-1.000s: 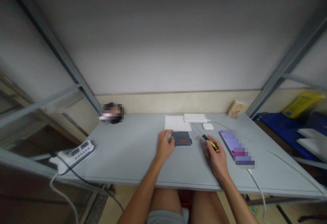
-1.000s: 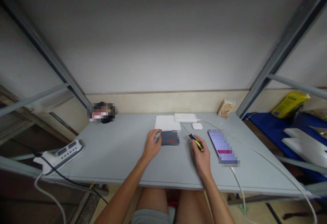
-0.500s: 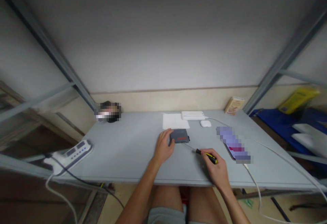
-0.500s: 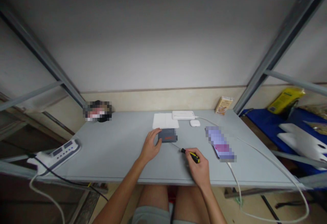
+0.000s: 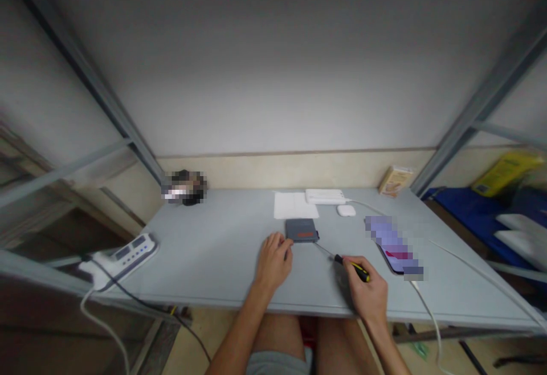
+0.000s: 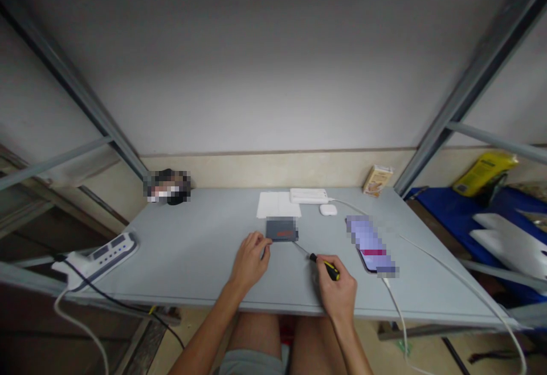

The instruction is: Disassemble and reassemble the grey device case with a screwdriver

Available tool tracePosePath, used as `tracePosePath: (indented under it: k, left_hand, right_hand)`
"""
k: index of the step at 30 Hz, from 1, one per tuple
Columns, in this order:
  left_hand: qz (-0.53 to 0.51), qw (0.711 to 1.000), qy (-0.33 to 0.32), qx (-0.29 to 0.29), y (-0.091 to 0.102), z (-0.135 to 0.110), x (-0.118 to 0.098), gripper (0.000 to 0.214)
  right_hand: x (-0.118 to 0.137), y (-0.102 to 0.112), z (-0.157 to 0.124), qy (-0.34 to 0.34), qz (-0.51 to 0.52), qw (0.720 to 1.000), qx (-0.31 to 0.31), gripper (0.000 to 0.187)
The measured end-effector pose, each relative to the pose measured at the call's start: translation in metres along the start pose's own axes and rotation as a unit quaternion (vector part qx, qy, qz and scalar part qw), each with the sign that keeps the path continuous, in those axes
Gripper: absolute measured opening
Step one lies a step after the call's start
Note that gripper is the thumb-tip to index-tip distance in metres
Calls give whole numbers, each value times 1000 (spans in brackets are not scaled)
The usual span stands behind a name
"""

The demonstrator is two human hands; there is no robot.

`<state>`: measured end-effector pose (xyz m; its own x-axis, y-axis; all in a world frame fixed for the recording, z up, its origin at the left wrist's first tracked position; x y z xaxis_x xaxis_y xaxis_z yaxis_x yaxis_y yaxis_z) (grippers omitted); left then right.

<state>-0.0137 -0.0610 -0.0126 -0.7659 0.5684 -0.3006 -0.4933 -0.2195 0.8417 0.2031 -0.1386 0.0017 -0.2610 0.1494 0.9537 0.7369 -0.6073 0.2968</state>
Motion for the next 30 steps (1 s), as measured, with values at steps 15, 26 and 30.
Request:
tracePosePath:
  k: [15,26,30]
  left_hand:
    - [-49,996,70,-23,2,-3,4,13]
    - [-85,993,85,-19,5,-9,8,15]
    - [-175,980,75,-58,2,-10,11,15]
  right_hand:
    - [1,2,0,19,-19,999,27,38]
    - [3,4,-1,34,13,996,80,37]
    - [6,6,0,34,25,994,106,37]
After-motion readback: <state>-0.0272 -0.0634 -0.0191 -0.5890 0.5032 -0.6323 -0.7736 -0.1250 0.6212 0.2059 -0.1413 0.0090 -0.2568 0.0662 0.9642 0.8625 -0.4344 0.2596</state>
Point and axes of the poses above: each hand's wrist, its own z-axis towards the middle knuckle, its own y-axis out of the back of the hand, x = y × z, the point moved 1 cm from there along z, towards the middle knuckle, and after that the axes turned 5 degrees about -y, right-handed, at the moved point
